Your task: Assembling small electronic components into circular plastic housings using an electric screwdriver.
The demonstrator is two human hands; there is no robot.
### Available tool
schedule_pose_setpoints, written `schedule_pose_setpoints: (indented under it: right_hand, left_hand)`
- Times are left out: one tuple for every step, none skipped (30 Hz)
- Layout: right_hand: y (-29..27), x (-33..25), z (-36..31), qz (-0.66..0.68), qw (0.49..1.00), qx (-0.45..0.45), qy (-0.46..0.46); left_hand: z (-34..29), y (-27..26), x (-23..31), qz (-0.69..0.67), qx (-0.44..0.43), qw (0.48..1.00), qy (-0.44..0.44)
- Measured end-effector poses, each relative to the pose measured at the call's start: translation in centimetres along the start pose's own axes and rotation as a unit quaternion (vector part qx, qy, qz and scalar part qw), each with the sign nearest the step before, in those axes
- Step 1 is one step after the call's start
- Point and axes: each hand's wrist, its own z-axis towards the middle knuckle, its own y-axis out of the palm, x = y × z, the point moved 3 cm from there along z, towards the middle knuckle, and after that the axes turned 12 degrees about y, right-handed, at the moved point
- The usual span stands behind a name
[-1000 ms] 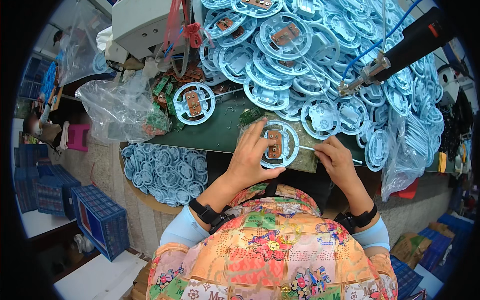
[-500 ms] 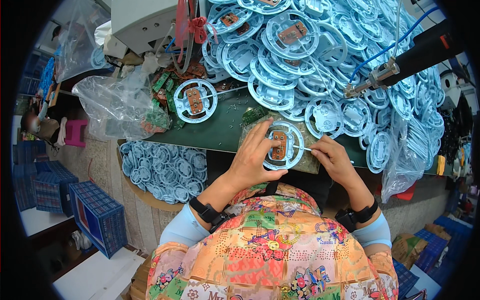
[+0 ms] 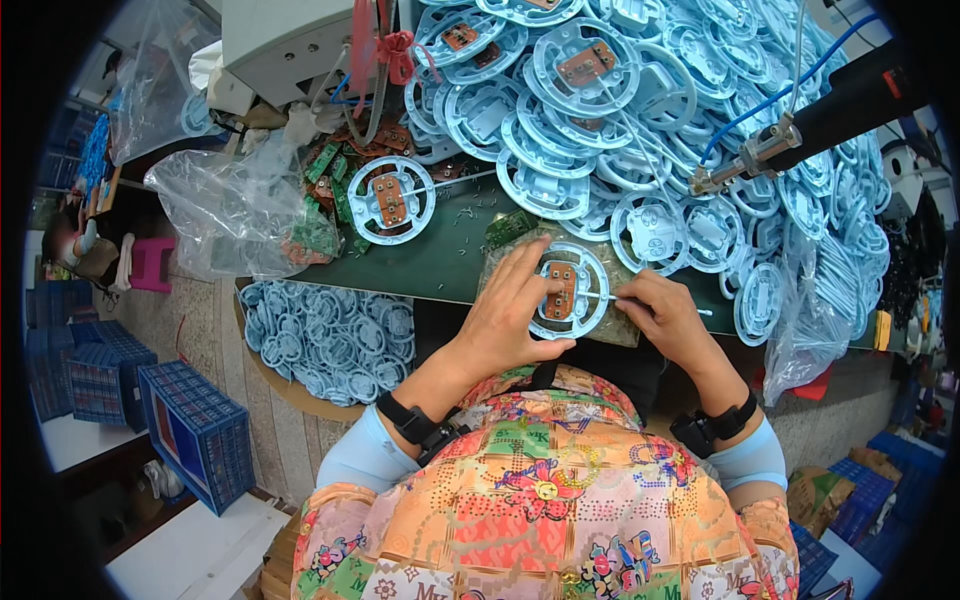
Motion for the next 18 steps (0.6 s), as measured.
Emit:
schedule_pose_setpoints:
  right_hand:
    - [0.1,0.1,0.0,-0.018,1.0,0.005,-0.014]
    - [0.3,0.1,0.0,-0.018,1.0,0.005,-0.013]
    - [0.5,0.1,-0.1,-0.016,1.0,0.015,-0.021]
    - [0.7,0.0,-0.1,-0.014,0.999,0.024,-0.028]
    - [1.0,0.1,-0.2,-0.014,0.999,0.025,-0.028]
    - [1.2,0.0,-0.3,-0.028,0.997,0.049,-0.05]
    - [1.3,-0.1,-0.4,-0.041,0.994,0.074,-0.071]
    - [1.3,-0.1,-0.4,-0.04,0.994,0.074,-0.071]
    - [1.3,-0.3,-0.4,-0.06,0.99,0.087,-0.089]
    - [1.3,-0.5,-0.5,-0.08,0.986,0.1,-0.107]
    - [1.4,-0.6,-0.6,-0.08,0.986,0.1,-0.107]
    - [1.4,-0.7,-0.6,-0.097,0.983,0.106,-0.116]
    - [1.4,-0.8,-0.7,-0.114,0.979,0.112,-0.125]
    - [1.4,-0.8,-0.7,-0.114,0.979,0.113,-0.124]
    - [1.5,-0.7,-0.8,-0.122,0.978,0.118,-0.126]
    - [1.5,-0.6,-0.9,-0.13,0.976,0.123,-0.127]
    - [1.2,-0.8,-1.0,-0.13,0.976,0.123,-0.127]
    - [0.6,-1.3,-1.0,-0.135,0.972,0.137,-0.138]
  left_hand:
    - [0.0,0.0,0.0,0.001,-0.005,1.0,-0.002]
    - [0.1,-0.1,0.1,0.0,-0.006,1.0,-0.001]
    - [0.1,-0.1,0.1,0.0,-0.009,1.0,-0.001]
    - [0.1,-0.2,0.1,0.0,-0.013,1.0,0.0]
    - [0.2,-0.3,0.1,0.0,-0.014,1.0,0.0]
    - [0.3,-0.3,0.1,0.002,-0.02,1.0,0.003]
    - [0.3,-0.4,0.1,0.003,-0.026,1.0,0.005]
    - [0.3,-0.5,0.2,0.003,-0.026,1.0,0.006]
    - [0.4,-0.5,0.2,0.004,-0.029,1.0,0.006]
    - [0.4,-0.5,0.2,0.005,-0.031,0.999,0.006]
    - [0.4,-0.5,0.2,0.005,-0.032,0.999,0.007]
    - [0.4,-0.5,0.2,0.005,-0.035,0.999,0.006]
    - [0.5,-0.6,0.2,0.006,-0.037,0.999,0.006]
    - [0.5,-0.6,0.2,0.006,-0.038,0.999,0.007]
    - [0.5,-0.6,0.2,0.006,-0.039,0.999,0.007]
    - [0.6,-0.6,0.2,0.007,-0.04,0.999,0.007]
    - [0.7,-0.6,0.3,0.007,-0.04,0.999,0.008]
    - [0.7,-0.6,0.3,0.011,-0.044,0.999,0.007]
